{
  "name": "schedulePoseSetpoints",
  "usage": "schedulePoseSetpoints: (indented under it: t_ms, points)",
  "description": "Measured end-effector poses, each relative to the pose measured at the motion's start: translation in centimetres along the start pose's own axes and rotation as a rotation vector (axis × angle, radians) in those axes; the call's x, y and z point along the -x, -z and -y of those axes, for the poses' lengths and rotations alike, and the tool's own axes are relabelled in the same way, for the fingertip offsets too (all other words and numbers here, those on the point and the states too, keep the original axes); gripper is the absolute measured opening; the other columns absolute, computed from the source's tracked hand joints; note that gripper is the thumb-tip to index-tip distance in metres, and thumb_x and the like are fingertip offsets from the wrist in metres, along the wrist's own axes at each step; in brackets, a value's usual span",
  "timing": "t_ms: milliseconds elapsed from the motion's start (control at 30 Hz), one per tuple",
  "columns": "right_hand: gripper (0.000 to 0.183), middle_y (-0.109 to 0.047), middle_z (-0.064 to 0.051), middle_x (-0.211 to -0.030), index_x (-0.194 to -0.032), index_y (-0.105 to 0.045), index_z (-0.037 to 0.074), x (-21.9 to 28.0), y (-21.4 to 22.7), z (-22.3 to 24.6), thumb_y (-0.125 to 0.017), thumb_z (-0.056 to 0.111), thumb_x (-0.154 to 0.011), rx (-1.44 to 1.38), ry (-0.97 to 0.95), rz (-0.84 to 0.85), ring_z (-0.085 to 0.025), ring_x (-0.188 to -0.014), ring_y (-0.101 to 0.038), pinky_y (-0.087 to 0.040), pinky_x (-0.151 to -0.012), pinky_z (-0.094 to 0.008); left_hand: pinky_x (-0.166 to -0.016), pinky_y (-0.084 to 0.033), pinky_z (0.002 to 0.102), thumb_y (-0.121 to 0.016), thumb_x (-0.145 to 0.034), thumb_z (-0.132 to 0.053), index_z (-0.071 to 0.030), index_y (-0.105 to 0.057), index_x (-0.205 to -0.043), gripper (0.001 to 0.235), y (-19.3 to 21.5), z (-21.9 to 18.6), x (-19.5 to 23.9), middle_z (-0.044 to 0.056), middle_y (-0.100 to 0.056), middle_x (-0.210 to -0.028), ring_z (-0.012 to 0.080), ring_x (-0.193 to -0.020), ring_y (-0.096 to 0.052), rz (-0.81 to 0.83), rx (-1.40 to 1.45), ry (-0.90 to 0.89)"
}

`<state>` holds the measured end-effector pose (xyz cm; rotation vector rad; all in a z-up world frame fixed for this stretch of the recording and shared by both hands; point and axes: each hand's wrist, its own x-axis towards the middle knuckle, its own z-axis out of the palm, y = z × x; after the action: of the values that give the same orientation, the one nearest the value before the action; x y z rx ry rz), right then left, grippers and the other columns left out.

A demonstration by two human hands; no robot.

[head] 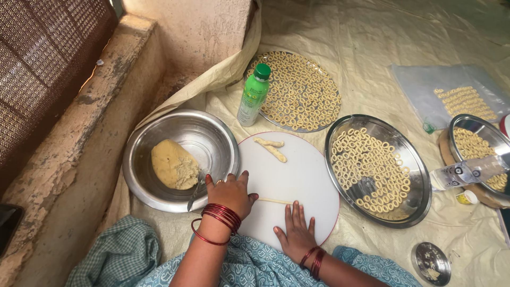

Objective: The person is making dough rings by rolling small pieces of dough into thin strips, joining the ends to form rings, and placing them on a tray. The process is repeated multiple times with consistent hand movements.

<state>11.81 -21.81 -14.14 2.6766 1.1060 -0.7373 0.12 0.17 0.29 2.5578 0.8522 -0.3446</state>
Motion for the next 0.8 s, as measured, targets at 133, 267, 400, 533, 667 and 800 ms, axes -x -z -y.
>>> schedulePoseSetpoints:
  t_ms: [133,267,400,533,667,800]
  points:
    - [0.085,0.004,-0.022,-0.169,-0.161,-0.005,0.004,-3.2,-0.4,-0.3,-0.036,0.055,-0.102,-0.029,0.006,-0.192,-0.037,-0.156,0.006,-0.002,-0.119,-0.065,-0.118,-0.016,0.067,-0.062,-0.094,-0.052,-0.019,-0.041,-0.151,0.069,0.1,0.2,-0.3,0.015,-0.057,-0.138,0.0369,-0.123,-0.06,-0.035,0.026,-0.007]
    - [0.083,0.0,-0.02,-0.17,-0.162,-0.01,0.009,-7.7,0.6,-0.8,-0.04,0.055,-0.1,-0.038,-0.013,-0.326,-0.037,-0.156,0.002,-0.003,-0.117,-0.069,-0.119,-0.016,0.067,-0.063,-0.094,-0.052,-0.018,-0.043,-0.15,0.068,0.2,0.1,-0.4,0.016,-0.058,-0.136,0.0375,-0.122,-0.061,-0.026,0.032,-0.008]
    - [0.081,-0.001,-0.018,-0.17,-0.162,-0.012,0.014,-11.5,2.4,-1.3,-0.04,0.056,-0.099,-0.073,-0.064,-0.368,-0.037,-0.157,0.002,-0.003,-0.117,-0.07,-0.119,-0.017,0.066,-0.063,-0.094,-0.052,-0.018,-0.043,-0.15,0.069,0.2,0.1,-0.6,0.016,-0.058,-0.136,0.0375,-0.121,-0.061,-0.017,0.022,-0.007]
    - [0.08,0.0,-0.017,-0.17,-0.163,-0.011,0.016,-11.9,3.4,-1.3,-0.039,0.056,-0.1,-0.074,-0.051,-0.359,-0.036,-0.157,0.003,-0.003,-0.117,-0.07,-0.119,-0.016,0.066,-0.063,-0.094,-0.052,-0.017,-0.041,-0.151,0.07,0.2,0.3,-0.7,0.016,-0.058,-0.137,0.0369,-0.123,-0.06,-0.025,0.025,-0.002]
    - [0.079,0.002,-0.016,-0.17,-0.163,-0.008,0.015,-8.1,2.8,-1.2,-0.037,0.055,-0.101,0.045,0.026,-0.256,-0.036,-0.156,0.004,-0.004,-0.118,-0.068,-0.119,-0.016,0.066,-0.062,-0.095,-0.052,-0.018,-0.04,-0.152,0.071,0.3,0.2,-0.7,0.016,-0.057,-0.139,0.0372,-0.124,-0.059,-0.009,0.019,-0.003]
    - [0.078,0.004,-0.015,-0.171,-0.163,-0.005,0.014,-2.5,1.7,-1.9,-0.033,0.055,-0.103,0.128,0.092,-0.072,-0.036,-0.157,0.004,-0.004,-0.12,-0.066,-0.119,-0.016,0.066,-0.062,-0.094,-0.052,-0.018,-0.041,-0.152,0.07,0.1,0.1,-0.6,0.015,-0.057,-0.139,0.0375,-0.125,-0.059,-0.029,0.02,-0.012]
